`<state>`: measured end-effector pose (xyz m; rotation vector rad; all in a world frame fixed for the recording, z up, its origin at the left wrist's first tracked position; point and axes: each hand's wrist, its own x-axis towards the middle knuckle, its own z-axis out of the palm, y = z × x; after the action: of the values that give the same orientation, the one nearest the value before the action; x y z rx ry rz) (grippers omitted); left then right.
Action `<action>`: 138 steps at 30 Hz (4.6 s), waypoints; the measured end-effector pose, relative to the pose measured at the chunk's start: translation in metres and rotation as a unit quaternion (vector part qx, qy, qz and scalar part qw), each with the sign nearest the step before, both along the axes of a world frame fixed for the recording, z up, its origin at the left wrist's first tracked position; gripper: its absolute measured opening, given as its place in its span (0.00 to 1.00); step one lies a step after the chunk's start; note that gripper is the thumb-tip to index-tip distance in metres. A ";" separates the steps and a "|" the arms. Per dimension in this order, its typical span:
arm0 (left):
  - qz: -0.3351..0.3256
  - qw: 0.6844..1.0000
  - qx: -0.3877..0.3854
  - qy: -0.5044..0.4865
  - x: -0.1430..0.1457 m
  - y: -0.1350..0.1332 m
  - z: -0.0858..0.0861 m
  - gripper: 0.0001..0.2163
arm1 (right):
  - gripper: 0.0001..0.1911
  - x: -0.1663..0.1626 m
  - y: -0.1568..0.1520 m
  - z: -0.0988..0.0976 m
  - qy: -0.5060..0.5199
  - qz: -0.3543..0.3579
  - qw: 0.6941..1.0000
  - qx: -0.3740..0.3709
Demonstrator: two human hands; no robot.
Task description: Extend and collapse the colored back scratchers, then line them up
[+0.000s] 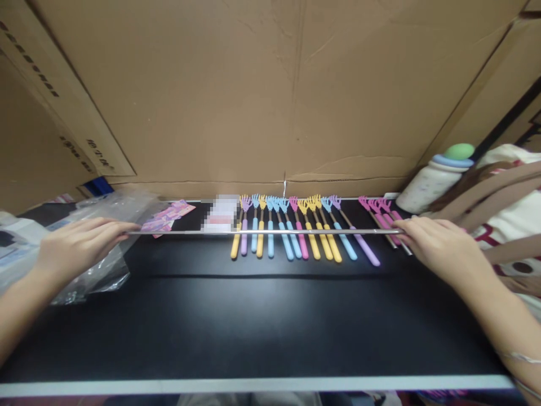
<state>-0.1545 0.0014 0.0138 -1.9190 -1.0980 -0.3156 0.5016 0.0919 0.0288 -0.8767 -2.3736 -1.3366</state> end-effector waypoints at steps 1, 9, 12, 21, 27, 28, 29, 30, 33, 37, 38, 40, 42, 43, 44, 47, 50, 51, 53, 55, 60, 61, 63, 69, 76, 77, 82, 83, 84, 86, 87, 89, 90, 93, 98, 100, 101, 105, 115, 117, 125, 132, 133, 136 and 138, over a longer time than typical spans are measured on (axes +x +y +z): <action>-0.004 1.000 -0.002 -0.002 0.000 0.000 0.000 0.15 | 0.14 0.000 0.000 -0.001 0.005 -0.004 1.000 -0.004; -0.010 1.000 -0.005 -0.007 0.006 -0.002 0.001 0.15 | 0.16 0.004 0.001 -0.004 0.049 -0.026 0.997 -0.053; -0.008 1.000 -0.017 -0.006 0.005 -0.002 0.000 0.14 | 0.17 0.004 0.000 -0.005 0.055 -0.029 0.996 -0.060; 0.029 0.994 -0.072 -0.082 -0.002 -0.002 -0.004 0.15 | 0.17 0.006 0.000 -0.004 0.057 -0.049 0.997 -0.032; 0.004 0.975 -0.132 -0.181 -0.002 -0.001 -0.004 0.14 | 0.14 0.013 0.005 -0.005 0.092 -0.041 0.992 -0.077; 0.000 0.970 -0.136 -0.204 -0.002 0.000 -0.004 0.13 | 0.13 0.013 0.006 -0.005 0.095 -0.034 0.992 -0.081; -0.004 0.964 -0.136 -0.227 -0.002 0.000 -0.005 0.12 | 0.13 0.014 0.006 -0.005 0.097 -0.028 0.992 -0.081; -0.009 0.959 -0.132 -0.252 -0.001 0.001 -0.005 0.11 | 0.12 0.014 0.007 -0.004 0.097 -0.022 0.992 -0.078; -0.014 0.941 -0.119 -0.317 0.002 0.001 -0.005 0.09 | 0.11 0.015 0.007 -0.003 0.099 -0.012 0.993 -0.067; 0.000 0.915 -0.129 -0.383 0.005 0.000 -0.004 0.09 | 0.09 0.017 0.007 -0.004 0.107 -0.006 0.993 -0.058; 0.009 0.906 -0.129 -0.403 0.005 0.001 -0.004 0.10 | 0.09 0.017 0.007 -0.004 0.107 -0.007 0.993 -0.057; 0.026 0.879 -0.136 -0.456 0.003 0.001 -0.005 0.11 | 0.09 0.017 0.006 -0.004 0.111 -0.010 0.992 -0.058; 0.029 0.840 -0.173 -0.513 0.000 0.003 -0.007 0.14 | 0.10 0.017 0.006 -0.005 0.116 -0.015 0.991 -0.061; 0.028 0.819 -0.196 -0.538 -0.001 0.003 -0.007 0.16 | 0.10 0.017 0.006 -0.005 0.118 -0.015 0.991 -0.062; 0.028 0.801 -0.217 -0.558 -0.002 0.004 -0.008 0.17 | 0.11 0.017 0.006 -0.005 0.120 -0.015 0.991 -0.060; 0.042 0.777 -0.246 -0.578 -0.005 0.005 -0.009 0.20 | 0.11 0.017 0.006 -0.006 0.119 -0.016 0.991 -0.054; 0.041 0.773 -0.243 -0.584 -0.007 0.006 -0.009 0.21 | 0.11 0.019 0.007 -0.007 0.125 -0.024 0.990 -0.060; 0.038 0.771 -0.241 -0.589 -0.008 0.006 -0.009 0.21 | 0.12 0.019 0.007 -0.007 0.128 -0.024 0.989 -0.064; 0.031 0.758 -0.239 -0.606 -0.011 0.008 -0.011 0.20 | 0.11 0.020 0.007 -0.008 0.137 -0.018 0.987 -0.077; 0.024 0.733 -0.243 -0.635 -0.013 0.009 -0.013 0.20 | 0.11 0.019 0.007 -0.008 0.151 -0.014 0.984 -0.095; 0.010 0.675 -0.266 -0.688 -0.011 0.010 -0.014 0.23 | 0.12 0.017 0.007 -0.009 0.189 -0.004 0.971 -0.146; 0.006 0.676 -0.267 -0.687 -0.009 0.009 -0.014 0.23 | 0.12 0.018 0.008 -0.009 0.197 -0.004 0.968 -0.155; -0.001 0.683 -0.263 -0.681 -0.006 0.009 -0.013 0.23 | 0.13 0.018 0.008 -0.010 0.213 -0.007 0.963 -0.165; 0.014 0.708 -0.210 -0.674 -0.006 0.010 -0.012 0.20 | 0.11 0.015 0.007 -0.007 0.233 -0.036 0.954 -0.183; 0.041 0.764 -0.201 -0.611 -0.007 0.008 -0.011 0.17 | 0.14 0.019 0.006 -0.008 0.179 -0.034 0.974 -0.138; 0.055 0.795 -0.198 -0.570 -0.007 0.007 -0.011 0.17 | 0.14 0.020 0.006 -0.008 0.159 -0.035 0.979 -0.124; 0.116 0.867 -0.195 -0.444 -0.002 0.003 -0.010 0.19 | 0.13 0.017 0.004 -0.005 0.114 -0.034 0.989 -0.093; 0.122 0.868 -0.193 -0.441 -0.002 0.003 -0.010 0.19 | 0.13 0.016 0.003 -0.005 0.112 -0.032 0.989 -0.095; 0.129 0.870 -0.189 -0.438 -0.001 0.003 -0.009 0.19 | 0.13 0.014 0.003 -0.004 0.108 -0.031 0.989 -0.097; 0.141 0.872 -0.182 -0.432 0.000 0.002 -0.008 0.19 | 0.14 0.013 0.002 -0.004 0.099 -0.032 0.990 -0.097; 0.145 0.873 -0.178 -0.430 0.000 0.002 -0.008 0.18 | 0.14 0.013 0.003 -0.004 0.094 -0.035 0.990 -0.096; 0.151 0.875 -0.171 -0.428 0.001 0.002 -0.007 0.18 | 0.15 0.014 0.003 -0.005 0.091 -0.040 0.990 -0.101; 0.153 0.875 -0.168 -0.428 0.001 0.002 -0.007 0.18 | 0.15 0.016 0.004 -0.006 0.093 -0.041 0.989 -0.105; 0.159 0.874 -0.159 -0.431 0.000 0.003 -0.008 0.18 | 0.16 0.019 0.004 -0.007 0.095 -0.048 0.988 -0.115; 0.137 0.875 -0.137 -0.443 -0.001 0.003 -0.009 0.18 | 0.17 0.021 0.004 -0.010 0.112 -0.062 0.983 -0.135; 0.122 0.871 -0.129 -0.458 -0.002 0.003 -0.010 0.18 | 0.17 0.022 0.004 -0.010 0.127 -0.066 0.979 -0.144; 0.114 0.867 -0.128 -0.467 -0.003 0.003 -0.011 0.18 | 0.17 0.022 0.004 -0.010 0.134 -0.068 0.978 -0.147; 0.083 0.842 -0.137 -0.515 -0.004 0.005 -0.012 0.17 | 0.17 0.025 0.007 -0.011 0.153 -0.063 0.972 -0.165; 0.005 0.686 -0.142 -0.714 -0.002 0.010 -0.007 0.19 | 0.22 0.032 0.004 -0.015 0.263 -0.141 0.947 -0.118; 0.001 0.670 -0.142 -0.729 -0.004 0.010 -0.008 0.20 | 0.22 0.031 0.002 -0.016 0.282 -0.138 0.943 -0.112; -0.014 0.619 -0.140 -0.773 -0.009 0.012 -0.006 0.26 | 0.19 0.025 0.001 -0.016 0.347 -0.132 0.925 -0.086; 0.026 0.651 -0.192 -0.734 -0.003 0.008 -0.005 0.22 | 0.18 0.027 -0.002 -0.017 0.322 -0.208 0.922 -0.049; 0.030 0.652 -0.195 -0.732 -0.002 0.008 -0.005 0.21 | 0.17 0.027 -0.003 -0.016 0.315 -0.216 0.923 -0.048; 0.033 0.652 -0.198 -0.731 -0.002 0.008 -0.003 0.19 | 0.16 0.023 -0.006 -0.014 0.290 -0.225 0.930 -0.035; 0.029 0.649 -0.194 -0.735 -0.002 0.008 -0.002 0.17 | 0.15 0.020 -0.008 -0.012 0.268 -0.230 0.935 -0.028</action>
<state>-0.1561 0.0098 0.0115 -1.7189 -2.3485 -1.9751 0.5219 0.0841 0.0168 -1.6461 -1.8494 -0.9884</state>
